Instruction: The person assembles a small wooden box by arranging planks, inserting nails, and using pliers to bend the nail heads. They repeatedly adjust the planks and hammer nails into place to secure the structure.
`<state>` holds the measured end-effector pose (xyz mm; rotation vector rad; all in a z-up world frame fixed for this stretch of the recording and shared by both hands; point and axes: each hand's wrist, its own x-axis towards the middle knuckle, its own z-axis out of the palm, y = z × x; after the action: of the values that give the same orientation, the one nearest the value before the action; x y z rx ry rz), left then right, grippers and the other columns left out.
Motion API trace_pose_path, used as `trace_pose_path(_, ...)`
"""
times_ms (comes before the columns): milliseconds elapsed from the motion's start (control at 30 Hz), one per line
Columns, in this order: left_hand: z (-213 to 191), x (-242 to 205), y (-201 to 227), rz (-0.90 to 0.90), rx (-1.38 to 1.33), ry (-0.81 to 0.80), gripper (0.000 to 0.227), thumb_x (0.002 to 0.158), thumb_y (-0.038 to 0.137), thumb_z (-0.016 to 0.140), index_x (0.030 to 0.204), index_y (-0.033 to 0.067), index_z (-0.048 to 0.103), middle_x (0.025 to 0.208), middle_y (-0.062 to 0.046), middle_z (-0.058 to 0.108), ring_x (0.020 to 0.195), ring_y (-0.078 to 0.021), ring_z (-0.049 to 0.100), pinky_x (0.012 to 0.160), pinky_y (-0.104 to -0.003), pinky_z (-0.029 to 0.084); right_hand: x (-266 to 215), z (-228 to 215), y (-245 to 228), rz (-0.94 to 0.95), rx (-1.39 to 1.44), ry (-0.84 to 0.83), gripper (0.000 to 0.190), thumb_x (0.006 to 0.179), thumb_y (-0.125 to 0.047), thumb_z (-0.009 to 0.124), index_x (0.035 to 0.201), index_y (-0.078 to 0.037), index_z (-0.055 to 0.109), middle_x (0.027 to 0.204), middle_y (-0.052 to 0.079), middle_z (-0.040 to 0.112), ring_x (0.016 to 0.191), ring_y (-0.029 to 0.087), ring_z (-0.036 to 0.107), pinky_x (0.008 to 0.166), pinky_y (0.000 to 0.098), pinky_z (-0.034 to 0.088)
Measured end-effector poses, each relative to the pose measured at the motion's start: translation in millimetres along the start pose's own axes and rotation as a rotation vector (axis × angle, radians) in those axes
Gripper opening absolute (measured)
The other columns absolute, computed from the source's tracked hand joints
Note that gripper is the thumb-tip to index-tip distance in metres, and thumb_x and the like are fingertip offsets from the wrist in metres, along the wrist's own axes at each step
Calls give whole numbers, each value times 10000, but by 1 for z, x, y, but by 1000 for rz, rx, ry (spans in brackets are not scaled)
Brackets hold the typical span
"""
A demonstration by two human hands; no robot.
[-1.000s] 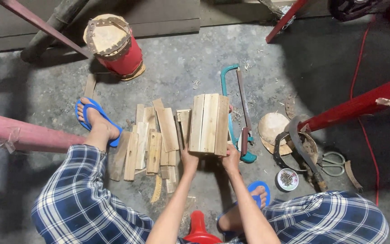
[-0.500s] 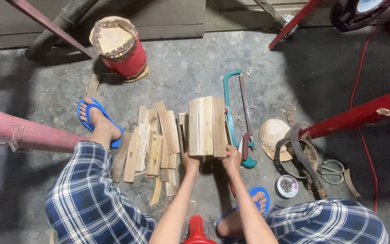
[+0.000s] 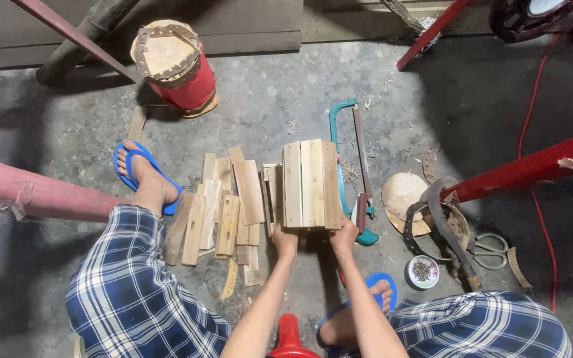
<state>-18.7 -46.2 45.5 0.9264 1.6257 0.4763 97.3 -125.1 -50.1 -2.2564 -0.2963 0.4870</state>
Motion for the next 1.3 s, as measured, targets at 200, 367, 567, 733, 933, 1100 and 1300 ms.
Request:
trace_pose_path(200,8,21,-29,3,-15,-25,453,852,10,749,1288,-68,654,1250,-285,672,1242,-404,606,1058,-475,515,6,11,15,51,-27,28,226,843,-296,729,1025,-192,812,926,141,766,1052,401,684,993,485,535)
trace_pose_path(367,12,29,-37,-38,24,8,471,806,-6,750,1247,-126,639,1207,-308,680,1225,-416,613,1051,-481,518,5,9,9,68,-41,7,190,797,-306,775,966,-228,810,898,98,774,1036,367,703,962,464,551)
trace_pose_path(567,16,27,-36,-59,23,43,446,770,2,777,1187,-117,672,1158,-291,705,1198,-407,629,1030,-480,534,9,2,12,70,-85,-89,178,749,-318,785,912,-251,802,860,91,772,1020,381,702,957,465,558)
trace_pose_path(733,12,20,-26,-32,44,48,389,766,27,784,1131,-88,715,1106,-260,732,1154,-391,655,975,-466,563,8,-1,5,69,-61,-89,170,759,-277,797,913,-204,803,841,134,762,998,424,692,879,509,550)
trace_pose_path(933,8,29,-32,-31,64,8,346,796,0,718,1138,-54,730,1097,-244,741,1105,-391,680,918,-472,588,6,4,7,164,-10,-59,185,769,-237,792,943,-176,802,913,161,773,1058,416,690,935,486,545)
trace_pose_path(1100,-17,38,-22,37,228,-205,378,793,-136,625,1158,-82,708,1086,-302,724,1074,-431,691,878,-496,607,1,-1,-2,196,36,-66,229,768,-203,806,989,-139,799,951,185,774,1086,426,687,978,479,533)
trace_pose_path(1300,-54,106,-56,222,389,106,260,953,184,538,1004,108,781,955,-187,767,1019,-418,702,899,-497,550,1,0,3,210,43,-82,359,722,-273,856,1065,-191,789,1031,141,771,1123,389,670,973,509,533)
